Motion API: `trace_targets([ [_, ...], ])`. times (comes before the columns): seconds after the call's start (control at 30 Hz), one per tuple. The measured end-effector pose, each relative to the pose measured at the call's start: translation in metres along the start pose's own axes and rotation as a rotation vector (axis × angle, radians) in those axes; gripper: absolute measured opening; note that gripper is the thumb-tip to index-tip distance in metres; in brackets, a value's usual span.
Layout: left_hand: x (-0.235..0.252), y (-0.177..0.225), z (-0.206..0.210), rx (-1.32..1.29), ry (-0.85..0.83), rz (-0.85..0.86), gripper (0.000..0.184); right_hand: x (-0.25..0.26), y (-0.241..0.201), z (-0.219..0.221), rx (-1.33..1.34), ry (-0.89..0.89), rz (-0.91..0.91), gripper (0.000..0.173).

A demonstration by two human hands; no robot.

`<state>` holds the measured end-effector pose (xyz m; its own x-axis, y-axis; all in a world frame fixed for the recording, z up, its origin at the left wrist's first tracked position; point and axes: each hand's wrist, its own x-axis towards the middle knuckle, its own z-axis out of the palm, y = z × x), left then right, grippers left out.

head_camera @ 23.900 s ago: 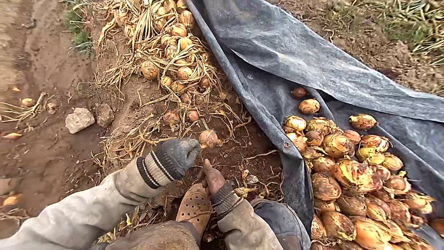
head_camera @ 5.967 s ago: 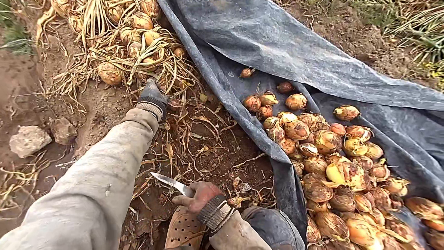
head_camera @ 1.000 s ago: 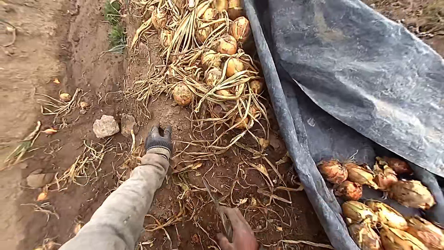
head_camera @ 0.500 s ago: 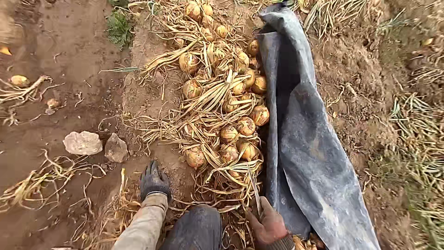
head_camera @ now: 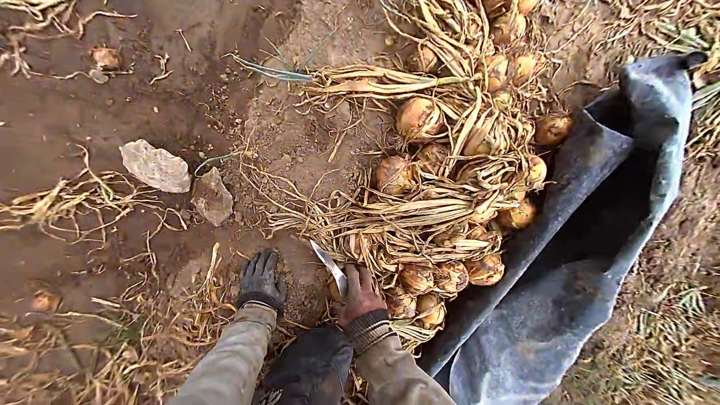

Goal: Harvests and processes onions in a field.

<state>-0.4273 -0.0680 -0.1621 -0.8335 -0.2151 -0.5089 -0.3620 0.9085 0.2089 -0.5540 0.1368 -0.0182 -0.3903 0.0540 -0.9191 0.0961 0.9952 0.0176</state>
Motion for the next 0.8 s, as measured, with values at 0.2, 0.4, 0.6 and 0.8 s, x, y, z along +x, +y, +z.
trace_targets([
  [0.2,-0.003,0.003,-0.002,0.003,0.018,-0.006,0.064,0.003,0.016,0.008,0.112,0.052,0.012,0.098],
  [0.4,-0.003,-0.001,0.009,-0.041,0.123,0.040,0.062,-0.050,0.036,0.009,0.357,0.130,-0.208,0.099],
  [0.6,-0.012,0.007,-0.003,-0.036,0.120,0.038,0.057,-0.115,0.082,0.054,1.026,0.308,-0.407,0.078],
  [0.8,-0.048,0.019,-0.037,-0.204,0.119,0.034,0.069,-0.197,0.110,0.126,1.181,0.331,-0.400,0.057],
])
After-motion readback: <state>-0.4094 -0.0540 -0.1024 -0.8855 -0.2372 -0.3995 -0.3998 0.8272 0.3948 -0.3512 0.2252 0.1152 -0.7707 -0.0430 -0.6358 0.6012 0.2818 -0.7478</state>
